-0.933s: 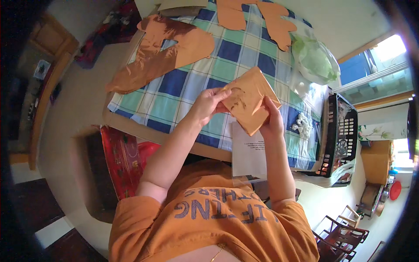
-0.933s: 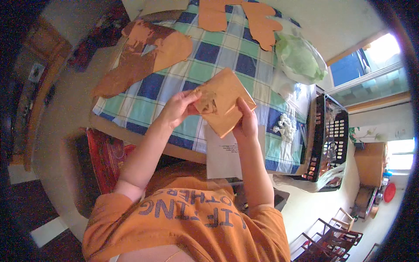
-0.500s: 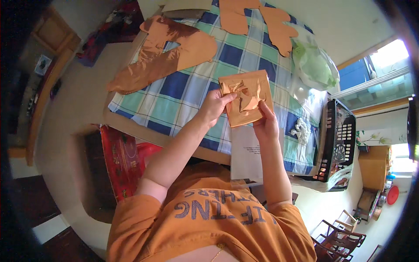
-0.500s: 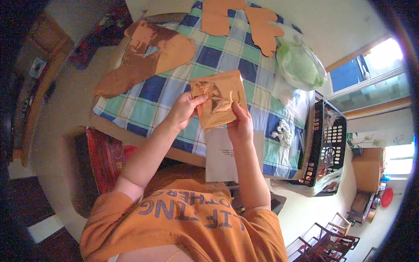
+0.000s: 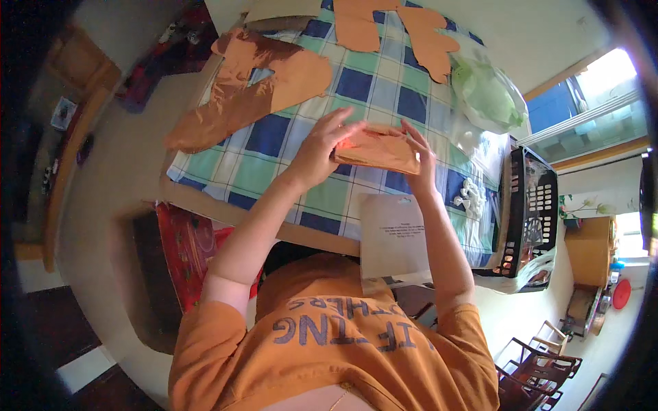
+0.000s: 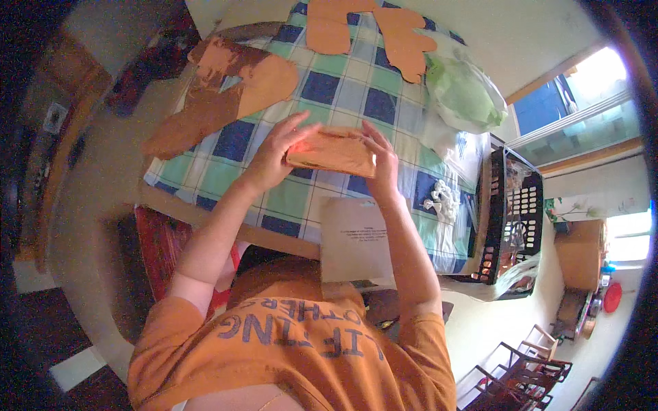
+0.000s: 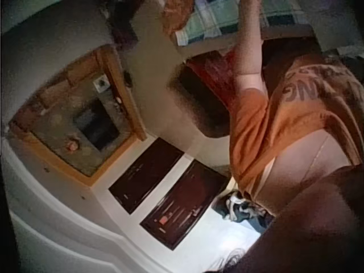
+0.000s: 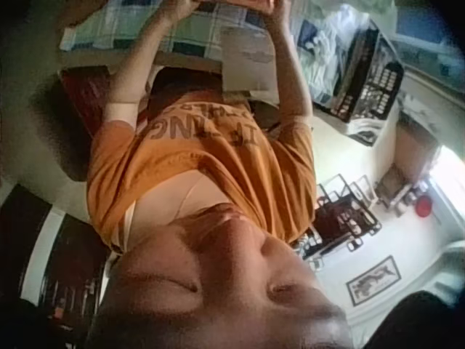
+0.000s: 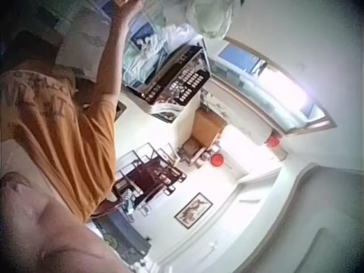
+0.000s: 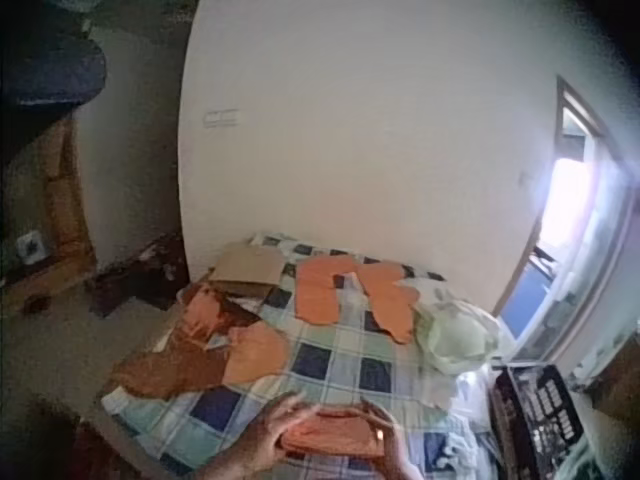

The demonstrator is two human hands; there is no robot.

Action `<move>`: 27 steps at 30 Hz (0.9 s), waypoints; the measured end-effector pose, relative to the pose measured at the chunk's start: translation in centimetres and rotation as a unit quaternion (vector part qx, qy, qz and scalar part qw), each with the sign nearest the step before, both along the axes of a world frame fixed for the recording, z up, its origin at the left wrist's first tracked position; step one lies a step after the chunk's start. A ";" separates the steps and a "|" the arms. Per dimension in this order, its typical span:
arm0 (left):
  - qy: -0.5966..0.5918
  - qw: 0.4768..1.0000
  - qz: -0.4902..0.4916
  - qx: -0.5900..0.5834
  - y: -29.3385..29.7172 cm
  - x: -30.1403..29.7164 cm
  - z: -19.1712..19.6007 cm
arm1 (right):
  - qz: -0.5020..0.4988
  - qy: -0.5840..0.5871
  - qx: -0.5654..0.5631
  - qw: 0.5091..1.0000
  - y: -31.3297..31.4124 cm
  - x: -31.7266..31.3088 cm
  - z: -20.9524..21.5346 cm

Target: The person folds a foil balloon, places it onto a cardboard insert, and seals it inside a clear plastic packaging sleeve by hand.

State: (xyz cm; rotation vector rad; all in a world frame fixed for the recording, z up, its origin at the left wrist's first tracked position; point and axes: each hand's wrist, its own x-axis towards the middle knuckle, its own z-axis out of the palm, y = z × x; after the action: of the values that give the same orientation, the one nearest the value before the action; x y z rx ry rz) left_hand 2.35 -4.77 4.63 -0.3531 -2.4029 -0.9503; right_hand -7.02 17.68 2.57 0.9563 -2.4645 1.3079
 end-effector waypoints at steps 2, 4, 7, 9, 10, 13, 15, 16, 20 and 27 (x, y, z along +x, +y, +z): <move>-0.020 0.999 0.033 0.016 -0.4 -0.2 -2.3 | -0.033 0.114 0.092 0.989 -0.6 -2.0 -0.2; -0.041 0.996 0.069 0.032 -1.3 -0.2 -4.9 | -0.063 0.224 0.182 0.956 -0.6 -2.9 -0.9; -0.113 0.972 0.134 0.158 -1.0 1.9 -6.3 | -0.101 0.101 0.124 0.982 0.9 -2.2 -1.8; -0.128 0.963 0.144 0.191 -1.1 1.7 -6.0 | -0.123 -0.032 0.060 0.990 1.9 -1.1 -2.2; -0.137 0.954 0.153 0.220 -1.1 1.3 -5.3 | -0.122 -0.033 0.061 0.990 1.8 -0.4 -1.9; -0.182 0.944 0.165 0.218 -0.9 -0.4 -3.6 | -0.121 -0.145 0.024 0.982 0.7 0.4 -1.5; -0.200 0.944 0.169 0.202 -1.0 -1.3 -3.7 | -0.088 -0.209 0.012 0.974 0.3 -0.5 -2.2; -0.210 0.947 0.127 0.207 -1.0 -1.6 -4.1 | -0.086 -0.208 0.011 0.974 0.2 -0.7 -2.4; -0.111 0.985 0.034 0.127 -0.8 -0.3 -5.2 | -0.053 -0.123 0.041 0.990 0.6 -0.5 -2.9; -0.045 0.997 0.006 0.062 -1.1 3.0 -5.5 | -0.041 -0.114 0.069 0.990 4.4 3.8 0.6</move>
State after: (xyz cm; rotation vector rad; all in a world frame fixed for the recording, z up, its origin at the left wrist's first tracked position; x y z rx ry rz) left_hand 5.31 -5.86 -0.86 -0.2563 -2.4085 -1.1252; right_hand -3.27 22.11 3.15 0.7611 -2.7656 1.3009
